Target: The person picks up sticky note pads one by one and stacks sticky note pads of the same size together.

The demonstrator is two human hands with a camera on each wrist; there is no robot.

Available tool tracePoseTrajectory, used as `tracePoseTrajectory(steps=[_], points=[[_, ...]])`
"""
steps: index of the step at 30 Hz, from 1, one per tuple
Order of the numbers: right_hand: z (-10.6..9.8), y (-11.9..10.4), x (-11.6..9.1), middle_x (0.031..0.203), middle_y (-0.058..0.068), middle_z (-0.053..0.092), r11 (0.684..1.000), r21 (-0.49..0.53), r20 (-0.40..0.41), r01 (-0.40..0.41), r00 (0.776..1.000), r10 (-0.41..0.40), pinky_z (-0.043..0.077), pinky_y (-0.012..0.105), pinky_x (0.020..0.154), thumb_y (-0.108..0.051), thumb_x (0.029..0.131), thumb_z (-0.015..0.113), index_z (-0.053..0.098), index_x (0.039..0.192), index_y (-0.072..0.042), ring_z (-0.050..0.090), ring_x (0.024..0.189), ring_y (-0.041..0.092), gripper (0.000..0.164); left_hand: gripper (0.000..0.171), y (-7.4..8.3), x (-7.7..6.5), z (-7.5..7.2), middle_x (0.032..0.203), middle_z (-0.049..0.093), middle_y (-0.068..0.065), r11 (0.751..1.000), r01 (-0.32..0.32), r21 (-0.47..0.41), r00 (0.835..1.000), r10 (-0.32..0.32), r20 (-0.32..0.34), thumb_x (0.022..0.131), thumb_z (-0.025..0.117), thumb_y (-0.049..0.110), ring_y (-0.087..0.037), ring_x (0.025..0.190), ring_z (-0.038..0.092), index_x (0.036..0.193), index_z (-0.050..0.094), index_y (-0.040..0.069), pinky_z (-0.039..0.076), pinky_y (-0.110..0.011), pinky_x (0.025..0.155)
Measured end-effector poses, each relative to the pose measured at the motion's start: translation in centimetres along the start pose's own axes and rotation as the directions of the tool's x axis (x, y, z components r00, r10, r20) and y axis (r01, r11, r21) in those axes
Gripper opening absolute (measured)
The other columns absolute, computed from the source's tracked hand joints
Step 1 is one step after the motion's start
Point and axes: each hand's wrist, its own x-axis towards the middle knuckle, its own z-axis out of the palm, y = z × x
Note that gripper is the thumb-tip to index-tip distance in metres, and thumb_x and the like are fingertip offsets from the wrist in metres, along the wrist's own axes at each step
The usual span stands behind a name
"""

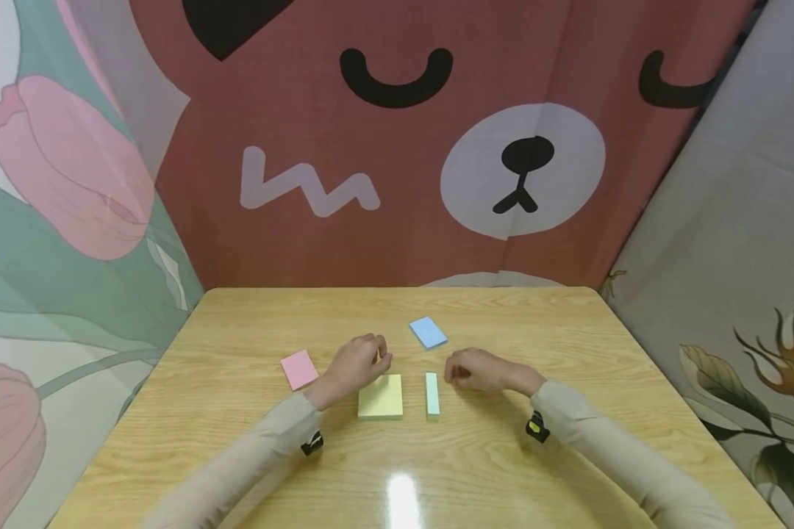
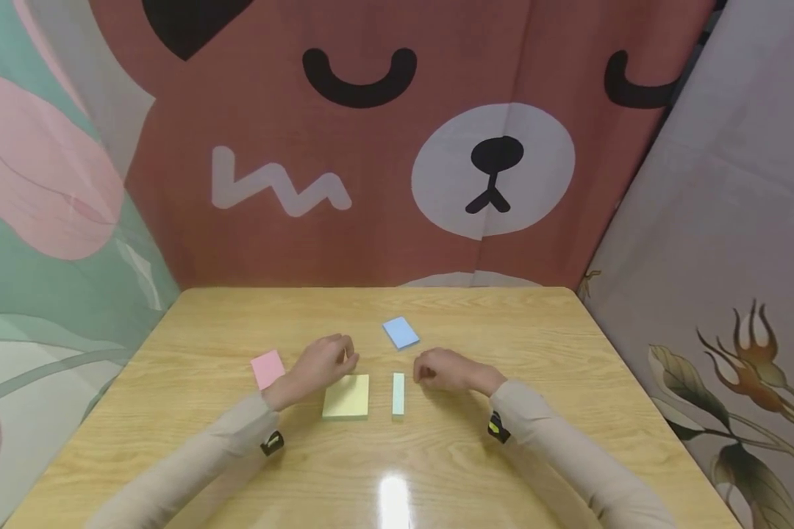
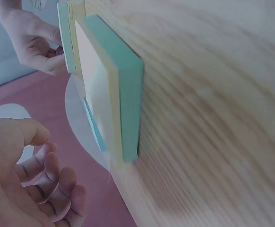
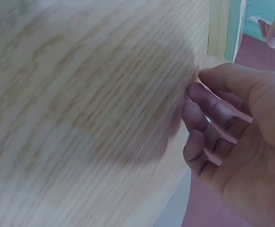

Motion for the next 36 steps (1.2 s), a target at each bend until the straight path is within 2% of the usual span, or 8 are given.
tracePoseTrajectory(steps=[8, 12, 17, 23, 28, 32, 36], points=[[-0.4, 0.4, 0.0, 0.084, -0.007, 0.060, 0.999, -0.048, -0.056, -0.001, 0.998, -0.002, 0.045, 0.021, 0.065, -0.011, 0.085, 0.057, 0.065, 0.091, -0.014, 0.052, 0.073, 0.002, 0.009, 0.016, -0.8, -0.7, -0.6, 0.060, 0.047, 0.004, 1.000, -0.008, 0.006, 0.999, 0.008, -0.034, 0.083, 0.057, 0.019, -0.005, 0.047, 0.038, 0.068, 0.053, 0.015, 0.033, -0.019, 0.039], [-0.6, 0.4, 0.1, 0.073, -0.012, 0.055, 0.996, -0.086, -0.092, -0.012, 0.996, 0.004, 0.042, 0.020, 0.056, -0.017, 0.087, 0.056, 0.064, 0.083, -0.016, 0.047, 0.062, 0.000, 0.009, 0.019, -0.8, -0.8, -1.0, 0.059, 0.048, 0.003, 1.000, -0.012, 0.011, 0.999, 0.013, -0.043, 0.082, 0.058, 0.018, -0.007, 0.049, 0.037, 0.065, 0.051, 0.016, 0.032, -0.020, 0.039], [-0.6, 0.4, 0.3, 0.055, -0.013, 0.039, 0.990, -0.141, -0.147, -0.010, 0.989, -0.011, 0.030, 0.019, 0.046, -0.022, 0.088, 0.054, 0.051, 0.064, -0.021, 0.032, 0.048, 0.001, 0.025, 0.022, -1.0, -0.9, -1.1, 0.057, 0.044, 0.007, 0.999, -0.002, 0.038, 0.999, 0.003, -0.042, 0.082, 0.058, 0.020, -0.007, 0.050, 0.038, 0.062, 0.049, 0.019, 0.033, -0.021, 0.042], [-0.7, 0.3, 0.5, 0.050, -0.012, 0.033, 0.982, -0.185, -0.241, -0.047, 0.970, 0.001, 0.026, 0.020, 0.044, -0.026, 0.087, 0.055, 0.040, 0.054, -0.023, 0.027, 0.044, 0.002, 0.037, 0.025, -1.5, -1.2, -0.9, 0.056, 0.038, 0.011, 0.998, -0.009, 0.056, 0.998, 0.012, -0.054, 0.082, 0.058, 0.022, -0.007, 0.050, 0.037, 0.060, 0.047, 0.021, 0.033, -0.021, 0.043], [-0.8, 0.5, 0.6, 0.051, -0.011, 0.035, 0.975, -0.208, -0.276, -0.074, 0.961, 0.014, 0.026, 0.020, 0.043, -0.028, 0.088, 0.053, 0.041, 0.054, -0.024, 0.030, 0.043, 0.003, 0.037, 0.026, -2.0, -1.5, -1.1, 0.057, 0.033, 0.012, 0.997, -0.024, 0.068, 0.998, 0.028, -0.061, 0.083, 0.057, 0.022, -0.007, 0.050, 0.035, 0.059, 0.048, 0.021, 0.032, -0.021, 0.042], [-0.7, 0.6, 0.7, 0.057, -0.012, 0.039, 0.975, -0.201, -0.293, -0.091, 0.956, 0.028, 0.030, 0.021, 0.044, -0.029, 0.088, 0.053, 0.044, 0.058, -0.025, 0.034, 0.047, 0.004, 0.032, 0.025, -2.4, -1.9, -1.5, 0.058, 0.033, 0.012, 0.997, -0.001, 0.081, 0.999, 0.005, -0.053, 0.083, 0.058, 0.023, -0.007, 0.051, 0.034, 0.059, 0.049, 0.021, 0.031, -0.020, 0.042], [-0.6, 0.7, 1.0, 0.071, -0.014, 0.047, 0.971, -0.220, -0.305, -0.090, 0.952, 0.019, 0.038, 0.021, 0.051, -0.028, 0.088, 0.054, 0.056, 0.075, -0.023, 0.044, 0.058, 0.002, 0.013, 0.021, -2.7, -2.3, -2.0, 0.059, 0.038, 0.009, 0.996, 0.036, 0.085, 0.998, -0.032, -0.048, 0.082, 0.058, 0.024, -0.008, 0.052, 0.035, 0.062, 0.052, 0.018, 0.032, -0.021, 0.043]])
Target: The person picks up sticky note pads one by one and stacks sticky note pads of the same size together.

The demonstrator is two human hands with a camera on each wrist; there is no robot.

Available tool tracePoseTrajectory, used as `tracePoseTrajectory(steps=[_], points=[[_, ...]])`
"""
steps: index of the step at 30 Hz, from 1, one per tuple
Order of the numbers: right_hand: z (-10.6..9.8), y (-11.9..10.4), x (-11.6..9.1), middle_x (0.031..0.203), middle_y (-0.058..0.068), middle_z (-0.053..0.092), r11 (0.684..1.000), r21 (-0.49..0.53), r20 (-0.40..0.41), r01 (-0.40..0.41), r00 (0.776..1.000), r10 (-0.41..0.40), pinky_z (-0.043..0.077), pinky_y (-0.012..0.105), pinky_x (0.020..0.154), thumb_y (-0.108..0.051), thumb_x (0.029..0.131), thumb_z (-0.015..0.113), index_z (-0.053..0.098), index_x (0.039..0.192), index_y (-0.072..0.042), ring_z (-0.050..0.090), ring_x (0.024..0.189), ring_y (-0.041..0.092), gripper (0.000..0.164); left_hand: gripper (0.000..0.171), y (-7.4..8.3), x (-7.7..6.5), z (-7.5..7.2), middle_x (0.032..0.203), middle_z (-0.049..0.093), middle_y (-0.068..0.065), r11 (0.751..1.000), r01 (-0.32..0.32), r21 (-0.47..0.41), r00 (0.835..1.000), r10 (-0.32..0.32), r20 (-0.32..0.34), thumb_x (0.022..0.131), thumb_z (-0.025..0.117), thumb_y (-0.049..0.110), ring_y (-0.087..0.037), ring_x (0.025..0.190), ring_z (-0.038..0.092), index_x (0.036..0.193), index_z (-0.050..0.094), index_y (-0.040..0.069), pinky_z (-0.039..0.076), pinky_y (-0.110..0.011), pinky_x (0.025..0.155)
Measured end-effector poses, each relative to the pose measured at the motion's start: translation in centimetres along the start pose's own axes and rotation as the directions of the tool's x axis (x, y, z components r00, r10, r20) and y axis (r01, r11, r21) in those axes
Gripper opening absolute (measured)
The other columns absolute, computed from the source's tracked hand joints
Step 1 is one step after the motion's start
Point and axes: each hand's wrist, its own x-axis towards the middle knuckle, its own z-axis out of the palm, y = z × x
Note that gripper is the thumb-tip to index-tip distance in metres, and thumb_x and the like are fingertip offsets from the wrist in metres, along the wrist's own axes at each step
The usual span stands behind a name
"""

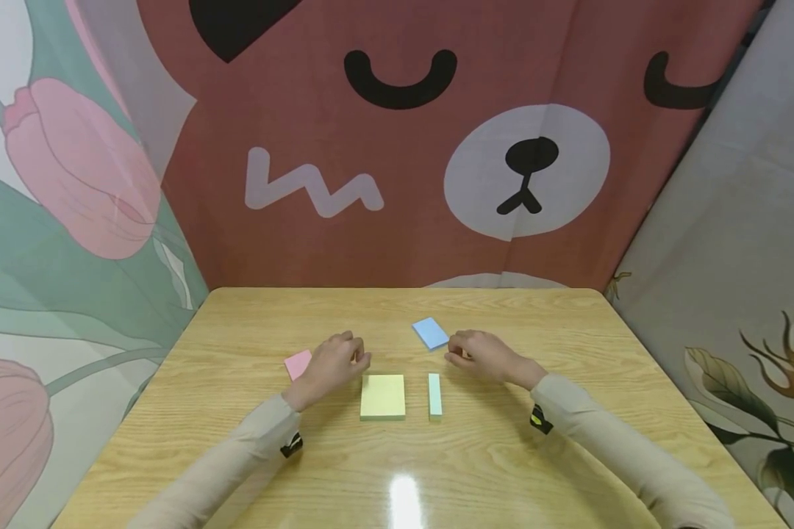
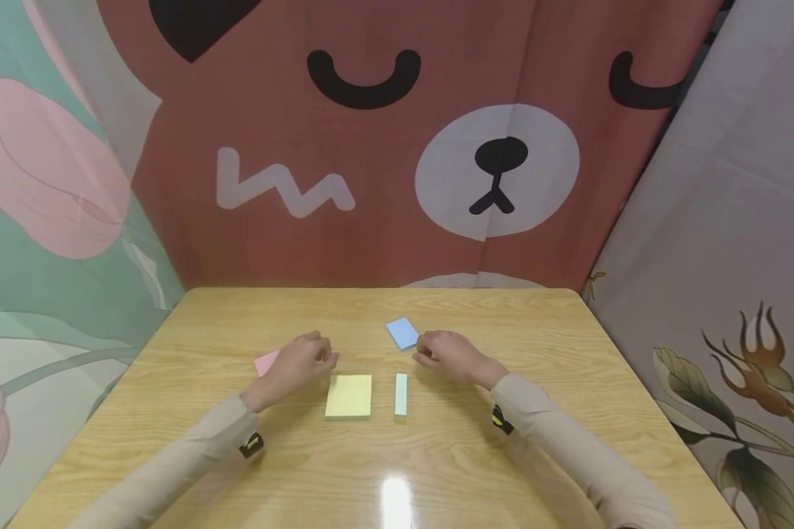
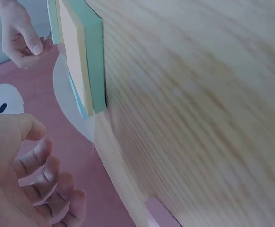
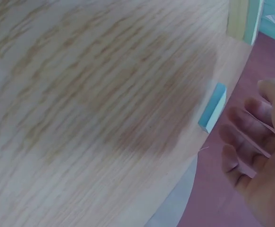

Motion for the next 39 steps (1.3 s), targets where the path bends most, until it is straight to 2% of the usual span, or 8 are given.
tracePoseTrajectory(steps=[2, 4, 6, 14, 22, 29, 34, 39], points=[[0.2, 0.0, 0.1, 0.079, -0.012, 0.051, 1.000, -0.010, -0.009, 0.008, 1.000, -0.008, 0.042, 0.023, 0.057, -0.028, 0.087, 0.055, 0.059, 0.089, -0.019, 0.047, 0.067, 0.003, 0.010, 0.018, -0.2, -0.2, -0.1, 0.060, 0.041, 0.007, 1.000, 0.013, -0.002, 1.000, -0.013, 0.003, 0.082, 0.058, 0.024, -0.009, 0.053, 0.036, 0.066, 0.055, 0.015, 0.033, -0.022, 0.043], [0.4, 0.0, 0.2, 0.087, -0.008, 0.053, 1.000, -0.011, -0.021, 0.011, 1.000, -0.011, 0.043, 0.024, 0.062, -0.027, 0.087, 0.056, 0.059, 0.101, -0.014, 0.050, 0.075, 0.005, 0.020, 0.016, -0.5, -0.4, -0.2, 0.061, 0.044, 0.005, 1.000, 0.027, 0.000, 1.000, -0.027, 0.004, 0.082, 0.059, 0.024, -0.009, 0.053, 0.037, 0.071, 0.057, 0.012, 0.033, -0.022, 0.043], [0.5, 0.1, 0.3, 0.091, -0.003, 0.055, 1.000, 0.002, -0.029, 0.011, 1.000, -0.011, 0.044, 0.027, 0.066, -0.026, 0.086, 0.057, 0.059, 0.106, -0.010, 0.050, 0.079, 0.007, 0.026, 0.015, -0.9, -0.6, -0.2, 0.063, 0.048, 0.002, 0.999, 0.039, -0.002, 0.999, -0.039, 0.006, 0.082, 0.058, 0.024, -0.010, 0.054, 0.039, 0.076, 0.058, 0.010, 0.034, -0.022, 0.043], [0.7, 0.5, 0.5, 0.104, 0.005, 0.055, 0.999, 0.035, -0.007, 0.016, 1.000, -0.016, 0.045, 0.033, 0.074, -0.026, 0.087, 0.056, 0.057, 0.111, -0.007, 0.054, 0.091, 0.020, 0.031, 0.018, -2.1, -1.4, -0.2, 0.069, 0.054, -0.001, 0.998, 0.057, 0.037, 0.998, -0.056, -0.031, 0.080, 0.062, 0.024, -0.011, 0.060, 0.045, 0.087, 0.060, 0.008, 0.037, -0.023, 0.048], [1.0, 0.8, 1.3, 0.113, 0.003, 0.051, 0.998, -0.056, -0.001, 0.021, 1.000, -0.021, 0.044, 0.035, 0.081, -0.028, 0.085, 0.059, 0.053, 0.118, -0.006, 0.050, 0.099, 0.016, 0.040, 0.030, -3.4, -2.6, -0.3, 0.083, 0.057, -0.004, 0.987, 0.105, 0.119, 0.994, -0.102, -0.032, 0.080, 0.061, 0.028, -0.019, 0.072, 0.051, 0.100, 0.060, 0.007, 0.043, -0.036, 0.061], [1.3, 0.9, 2.3, 0.122, 0.008, 0.048, 0.997, -0.078, 0.036, 0.003, 0.999, -0.001, 0.043, 0.036, 0.083, -0.027, 0.084, 0.060, 0.046, 0.124, -0.004, 0.048, 0.106, 0.021, 0.048, 0.037, -4.6, -3.4, -0.7, 0.096, 0.056, -0.010, 0.982, 0.149, 0.113, 0.989, -0.148, -0.011, 0.081, 0.060, 0.028, -0.027, 0.086, 0.052, 0.107, 0.057, 0.003, 0.043, -0.046, 0.073], [1.1, 1.0, 3.0, 0.130, 0.012, 0.040, 0.996, -0.093, 0.092, 0.001, 0.996, 0.008, 0.041, 0.039, 0.087, -0.023, 0.083, 0.060, 0.039, 0.131, -0.002, 0.043, 0.114, 0.026, 0.056, 0.042, -5.0, -3.6, -1.1, 0.103, 0.056, -0.015, 0.978, 0.165, 0.129, 0.986, -0.167, 0.009, 0.080, 0.061, 0.029, -0.032, 0.092, 0.053, 0.108, 0.057, -0.003, 0.044, -0.047, 0.075], [0.8, 0.9, 3.7, 0.135, 0.016, 0.035, 0.998, -0.054, 0.141, -0.011, 0.990, 0.019, 0.038, 0.041, 0.090, -0.021, 0.083, 0.059, 0.033, 0.134, -0.001, 0.037, 0.119, 0.030, 0.061, 0.047, -5.3, -3.9, -1.4, 0.105, 0.055, -0.020, 0.976, 0.169, 0.140, 0.984, -0.174, 0.024, 0.080, 0.062, 0.029, -0.034, 0.093, 0.053, 0.108, 0.056, -0.008, 0.046, -0.046, 0.074]])
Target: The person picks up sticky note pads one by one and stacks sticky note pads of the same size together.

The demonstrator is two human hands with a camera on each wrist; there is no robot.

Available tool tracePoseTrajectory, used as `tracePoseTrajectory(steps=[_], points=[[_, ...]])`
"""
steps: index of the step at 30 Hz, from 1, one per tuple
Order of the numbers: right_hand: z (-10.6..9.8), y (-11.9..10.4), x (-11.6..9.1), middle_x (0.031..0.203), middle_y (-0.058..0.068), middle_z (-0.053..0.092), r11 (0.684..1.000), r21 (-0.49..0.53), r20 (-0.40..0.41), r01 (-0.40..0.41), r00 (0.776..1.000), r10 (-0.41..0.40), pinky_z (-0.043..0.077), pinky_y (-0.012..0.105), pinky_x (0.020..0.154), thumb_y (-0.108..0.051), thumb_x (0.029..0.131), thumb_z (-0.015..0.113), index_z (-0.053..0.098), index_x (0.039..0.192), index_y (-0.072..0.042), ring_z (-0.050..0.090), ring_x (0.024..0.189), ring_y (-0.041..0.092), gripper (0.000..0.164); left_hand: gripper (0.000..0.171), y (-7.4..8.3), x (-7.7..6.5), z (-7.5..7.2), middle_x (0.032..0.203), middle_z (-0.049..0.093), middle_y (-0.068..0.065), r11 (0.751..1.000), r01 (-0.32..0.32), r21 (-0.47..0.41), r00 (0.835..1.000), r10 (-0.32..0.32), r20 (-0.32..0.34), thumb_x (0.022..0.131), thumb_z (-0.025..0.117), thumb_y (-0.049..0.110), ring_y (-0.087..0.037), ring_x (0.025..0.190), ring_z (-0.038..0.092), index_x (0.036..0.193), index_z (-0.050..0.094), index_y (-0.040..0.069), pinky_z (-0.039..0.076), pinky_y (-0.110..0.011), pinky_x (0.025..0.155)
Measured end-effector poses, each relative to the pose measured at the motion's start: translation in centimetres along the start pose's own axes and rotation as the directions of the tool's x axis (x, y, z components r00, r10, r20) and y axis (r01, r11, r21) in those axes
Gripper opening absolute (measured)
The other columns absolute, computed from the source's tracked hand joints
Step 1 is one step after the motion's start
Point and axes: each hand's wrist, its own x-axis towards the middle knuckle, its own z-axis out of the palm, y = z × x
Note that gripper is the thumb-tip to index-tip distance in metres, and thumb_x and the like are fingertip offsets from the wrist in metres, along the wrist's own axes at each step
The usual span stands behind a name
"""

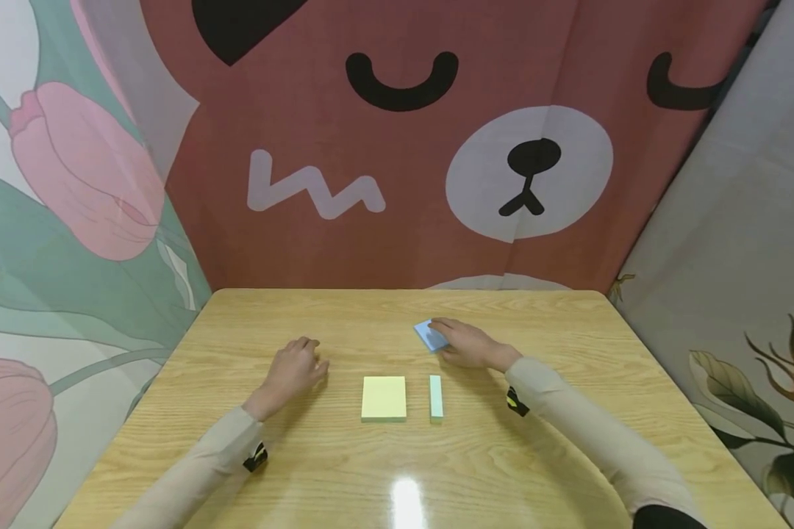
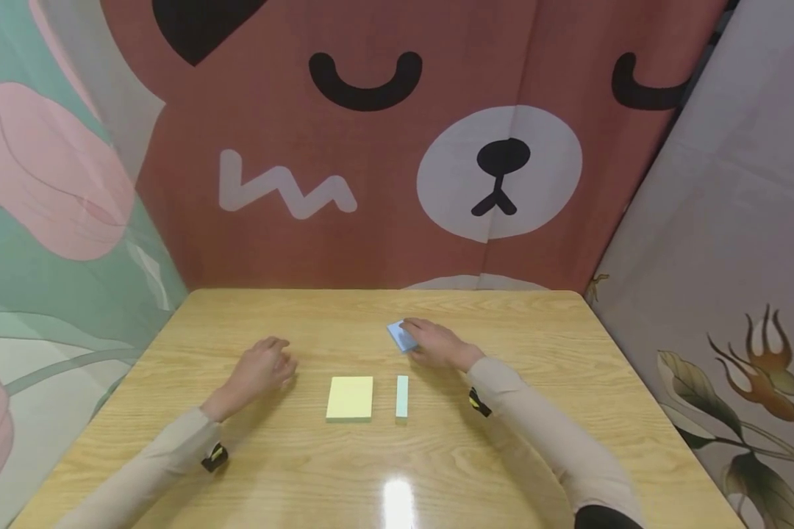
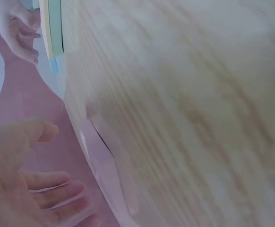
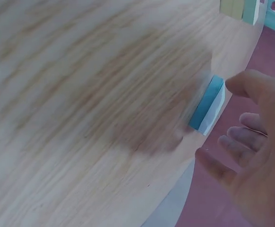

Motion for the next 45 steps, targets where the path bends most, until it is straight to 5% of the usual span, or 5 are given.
tracePoseTrajectory(steps=[9, 25, 39, 45], points=[[0.3, 0.4, 0.6, 0.140, 0.017, 0.026, 0.998, 0.056, 0.077, -0.028, 0.997, 0.023, 0.030, 0.043, 0.097, -0.029, 0.087, 0.055, 0.030, 0.137, -0.004, 0.029, 0.124, 0.030, 0.061, 0.036, -0.8, -0.8, 0.1, 0.107, 0.054, -0.025, 1.000, -0.007, -0.012, 0.997, 0.008, 0.072, 0.074, 0.070, 0.027, -0.038, 0.099, 0.051, 0.086, 0.060, -0.006, 0.042, -0.047, 0.083], [0.6, 0.3, 0.4, 0.135, 0.021, 0.033, 0.999, 0.039, 0.074, 0.030, 0.997, -0.033, 0.028, 0.047, 0.097, -0.020, 0.088, 0.054, 0.036, 0.132, 0.002, 0.033, 0.121, 0.035, 0.052, 0.032, -1.0, -1.3, -0.4, 0.104, 0.055, -0.020, 0.998, 0.061, -0.028, 0.985, -0.056, 0.163, 0.076, 0.068, 0.033, -0.033, 0.088, 0.054, 0.069, 0.052, 0.007, 0.046, -0.045, 0.072], [1.3, 0.6, 1.0, 0.131, 0.019, 0.038, 1.000, 0.018, 0.046, 0.013, 0.999, -0.013, 0.034, 0.045, 0.093, -0.016, 0.084, 0.060, 0.046, 0.126, -0.001, 0.036, 0.119, 0.033, 0.047, 0.033, -0.5, -1.0, -1.0, 0.101, 0.055, -0.019, 0.995, 0.087, -0.045, 0.979, -0.078, 0.189, 0.074, 0.070, 0.029, -0.028, 0.078, 0.054, 0.060, 0.049, 0.009, 0.046, -0.040, 0.064], [1.0, 0.5, 1.3, 0.139, 0.017, 0.029, 0.997, 0.053, 0.084, -0.053, 0.995, 0.048, 0.030, 0.044, 0.096, -0.015, 0.081, 0.064, 0.051, 0.121, -0.004, 0.028, 0.124, 0.032, 0.043, 0.034, -0.1, -0.9, -1.4, 0.096, 0.056, -0.018, 0.995, 0.081, -0.052, 0.980, -0.070, 0.184, 0.072, 0.072, 0.026, -0.028, 0.073, 0.054, 0.058, 0.047, 0.009, 0.046, -0.040, 0.062]])
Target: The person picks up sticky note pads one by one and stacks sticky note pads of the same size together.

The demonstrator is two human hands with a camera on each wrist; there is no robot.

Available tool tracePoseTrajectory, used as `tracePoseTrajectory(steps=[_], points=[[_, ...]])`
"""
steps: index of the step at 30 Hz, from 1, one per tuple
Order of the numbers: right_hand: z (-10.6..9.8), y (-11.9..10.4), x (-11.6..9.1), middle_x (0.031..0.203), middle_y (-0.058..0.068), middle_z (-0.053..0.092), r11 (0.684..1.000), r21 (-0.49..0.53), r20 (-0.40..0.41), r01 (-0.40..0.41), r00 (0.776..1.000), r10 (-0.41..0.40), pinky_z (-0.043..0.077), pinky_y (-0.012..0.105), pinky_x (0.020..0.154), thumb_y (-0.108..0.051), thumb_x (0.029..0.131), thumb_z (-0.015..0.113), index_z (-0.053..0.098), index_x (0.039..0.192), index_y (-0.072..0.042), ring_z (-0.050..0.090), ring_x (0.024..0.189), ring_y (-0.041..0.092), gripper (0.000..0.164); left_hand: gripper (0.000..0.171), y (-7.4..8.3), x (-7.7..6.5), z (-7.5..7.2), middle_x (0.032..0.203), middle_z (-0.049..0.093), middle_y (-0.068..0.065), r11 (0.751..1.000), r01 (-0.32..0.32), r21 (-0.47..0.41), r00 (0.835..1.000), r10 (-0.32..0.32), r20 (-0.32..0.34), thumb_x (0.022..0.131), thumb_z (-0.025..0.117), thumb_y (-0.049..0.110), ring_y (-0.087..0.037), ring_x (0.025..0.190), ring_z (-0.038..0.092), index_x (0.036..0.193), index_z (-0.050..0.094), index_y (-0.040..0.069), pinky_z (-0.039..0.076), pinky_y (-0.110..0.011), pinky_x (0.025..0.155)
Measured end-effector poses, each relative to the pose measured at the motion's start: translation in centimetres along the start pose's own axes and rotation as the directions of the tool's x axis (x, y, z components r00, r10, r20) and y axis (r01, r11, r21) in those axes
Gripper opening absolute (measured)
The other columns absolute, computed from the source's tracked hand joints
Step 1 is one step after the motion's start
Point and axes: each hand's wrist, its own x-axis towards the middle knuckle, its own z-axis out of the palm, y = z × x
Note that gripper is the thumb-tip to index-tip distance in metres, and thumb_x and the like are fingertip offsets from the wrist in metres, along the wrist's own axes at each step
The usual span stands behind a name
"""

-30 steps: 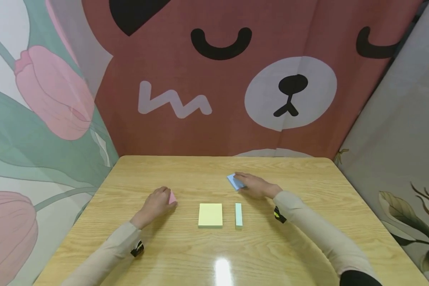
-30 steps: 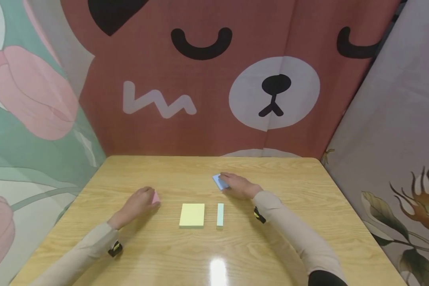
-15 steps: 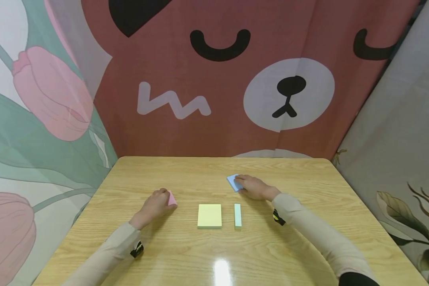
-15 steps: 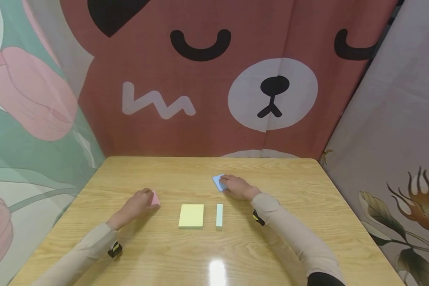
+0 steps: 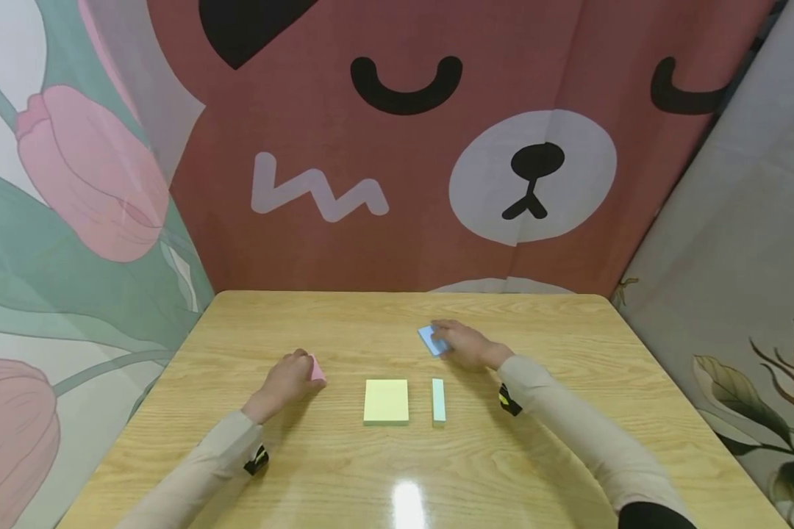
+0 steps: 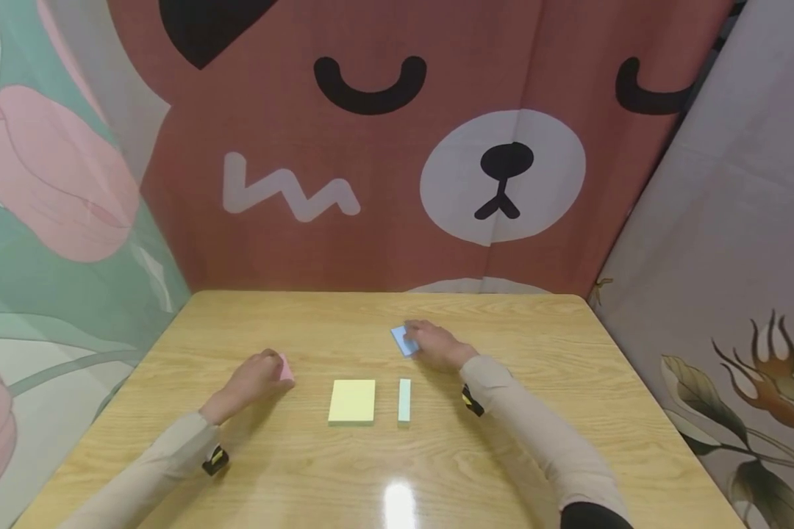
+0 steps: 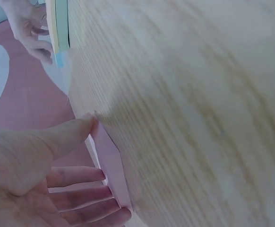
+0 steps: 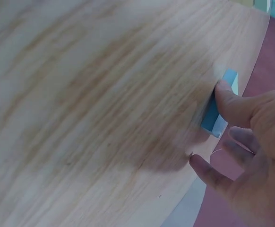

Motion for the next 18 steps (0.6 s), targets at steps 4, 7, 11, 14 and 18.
tracePoseTrajectory(steps=[4, 7, 11, 14, 18], points=[[-0.16, -0.05, 0.14, 0.141, 0.016, 0.024, 0.999, 0.031, 0.021, -0.016, 1.000, 0.015, 0.028, 0.045, 0.098, -0.015, 0.081, 0.064, 0.051, 0.120, -0.004, 0.023, 0.127, 0.032, 0.043, 0.035, 0.10, 0.10, -0.08, 0.088, 0.056, -0.014, 1.000, 0.006, -0.002, 1.000, -0.006, -0.001, 0.071, 0.073, 0.027, -0.024, 0.068, 0.052, 0.057, 0.046, 0.009, 0.045, -0.037, 0.059], [-0.22, -0.02, 0.22, 0.141, 0.017, 0.024, 0.999, 0.040, 0.043, -0.033, 0.999, 0.031, 0.027, 0.043, 0.099, -0.016, 0.082, 0.062, 0.043, 0.128, -0.003, 0.023, 0.127, 0.031, 0.051, 0.037, -0.02, 0.22, -0.07, 0.076, 0.053, -0.008, 1.000, 0.017, -0.011, 1.000, -0.017, 0.000, 0.070, 0.074, 0.027, -0.019, 0.060, 0.047, 0.055, 0.045, 0.009, 0.040, -0.033, 0.052], [-0.23, 0.08, 0.27, 0.140, 0.017, 0.026, 0.998, 0.038, 0.061, -0.053, 0.997, 0.051, 0.027, 0.042, 0.099, -0.019, 0.083, 0.061, 0.036, 0.133, -0.004, 0.025, 0.126, 0.030, 0.058, 0.038, -0.24, 0.38, 0.01, 0.068, 0.047, -0.004, 0.999, 0.024, -0.027, 1.000, -0.025, -0.004, 0.068, 0.075, 0.027, -0.017, 0.056, 0.042, 0.054, 0.045, 0.009, 0.035, -0.030, 0.048], [-0.27, 0.15, 0.28, 0.139, 0.017, 0.027, 0.998, 0.031, 0.066, -0.056, 0.996, 0.054, 0.028, 0.042, 0.099, -0.019, 0.083, 0.062, 0.042, 0.129, -0.005, 0.027, 0.125, 0.030, 0.052, 0.037, -0.31, 0.41, 0.10, 0.070, 0.048, -0.004, 0.999, 0.019, -0.025, 1.000, -0.020, -0.004, 0.068, 0.075, 0.028, -0.017, 0.058, 0.042, 0.056, 0.045, 0.009, 0.035, -0.030, 0.049], [-0.31, 0.35, 0.31, 0.136, 0.013, 0.033, 0.999, 0.007, 0.063, -0.045, 0.997, 0.045, 0.033, 0.038, 0.095, -0.020, 0.082, 0.063, 0.049, 0.120, -0.008, 0.033, 0.121, 0.027, 0.042, 0.036, -0.34, 0.45, 0.20, 0.071, 0.048, -0.005, 1.000, 0.012, -0.027, 1.000, -0.013, -0.008, 0.068, 0.075, 0.028, -0.018, 0.058, 0.041, 0.057, 0.046, 0.009, 0.035, -0.030, 0.049]])
